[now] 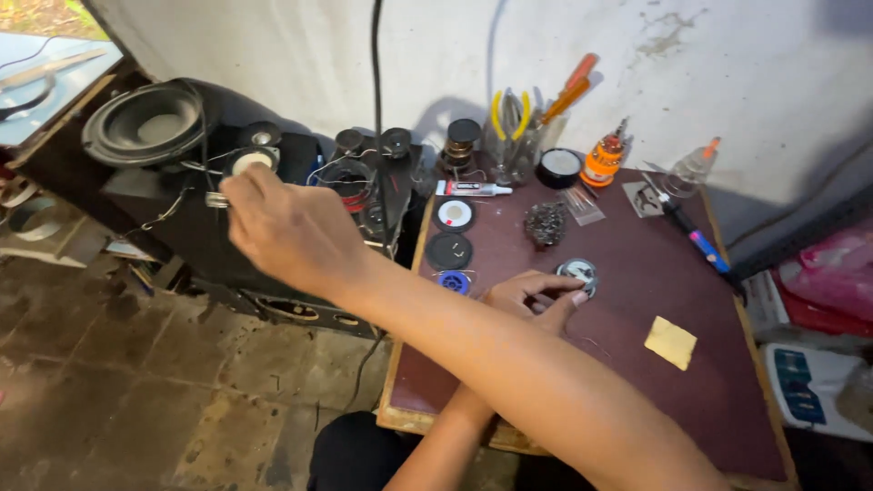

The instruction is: The person sits at a workbench and prepares a small electronic component by stripping the ends of two wires. They then use a soldering iron to tin the component's leads and the wire ends, applying solder from a spool to complete the connections.

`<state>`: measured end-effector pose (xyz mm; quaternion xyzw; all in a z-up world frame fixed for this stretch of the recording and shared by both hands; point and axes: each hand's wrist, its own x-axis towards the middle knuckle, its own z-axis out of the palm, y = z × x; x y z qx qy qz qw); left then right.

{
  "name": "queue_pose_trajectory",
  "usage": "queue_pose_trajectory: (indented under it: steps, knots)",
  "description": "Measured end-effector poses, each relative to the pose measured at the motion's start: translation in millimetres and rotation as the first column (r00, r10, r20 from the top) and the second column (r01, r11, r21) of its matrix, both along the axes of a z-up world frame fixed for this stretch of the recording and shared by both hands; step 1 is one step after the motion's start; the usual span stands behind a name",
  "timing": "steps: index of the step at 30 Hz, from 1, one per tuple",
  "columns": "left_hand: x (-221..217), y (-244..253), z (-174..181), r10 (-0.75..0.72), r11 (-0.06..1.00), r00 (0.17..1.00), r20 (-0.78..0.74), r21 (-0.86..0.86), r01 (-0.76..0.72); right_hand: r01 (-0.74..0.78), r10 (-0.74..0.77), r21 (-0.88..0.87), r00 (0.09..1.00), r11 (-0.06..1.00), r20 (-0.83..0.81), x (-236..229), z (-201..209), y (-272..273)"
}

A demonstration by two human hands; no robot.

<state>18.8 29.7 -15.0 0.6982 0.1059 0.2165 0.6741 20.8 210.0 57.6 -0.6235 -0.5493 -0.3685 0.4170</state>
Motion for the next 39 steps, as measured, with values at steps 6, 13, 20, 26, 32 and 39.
queue_pose_trajectory:
  steps: [6, 13, 20, 26, 32, 39]
  knots:
    - [7.1, 3.3, -14.4, -0.062, 0.983, 0.997, 0.049, 0.176, 0.053, -0.373, 0.413, 0.186, 0.863, 0.909, -0.291, -23.1, 87.2, -139.3]
    - [-5.7, -0.4, 10.7, -0.223, 0.963, 0.971, 0.084, -0.134, 0.233, 0.089, 0.249, 0.341, 0.515, 0.936, -0.820, 19.3, 41.4, -316.5]
    - [-6.3, -0.1, 14.1, -0.248, 0.842, 0.968, -0.036, -0.502, 0.197, 0.160, 0.347, 0.389, 0.238, 0.907, -0.907, 54.1, -53.3, -385.6]
    - [-4.0, -3.9, 4.1, -0.235, 0.843, 0.969, 0.074, -0.482, 0.241, 0.133, 0.205, 0.261, 0.332, 0.956, -0.921, 48.1, -78.4, -377.4]
    - [-6.8, -2.1, 1.0, -0.273, 0.848, 0.957, 0.094, -0.447, 0.285, 0.070, 0.116, 0.162, 0.434, 0.984, -0.894, 43.0, -75.7, -375.3]
    - [-9.7, -4.6, 3.8, -0.296, 0.857, 0.944, 0.142, -0.398, 0.329, 0.066, 0.057, 0.104, 0.498, 0.992, -0.865, 39.6, -68.8, -378.4]
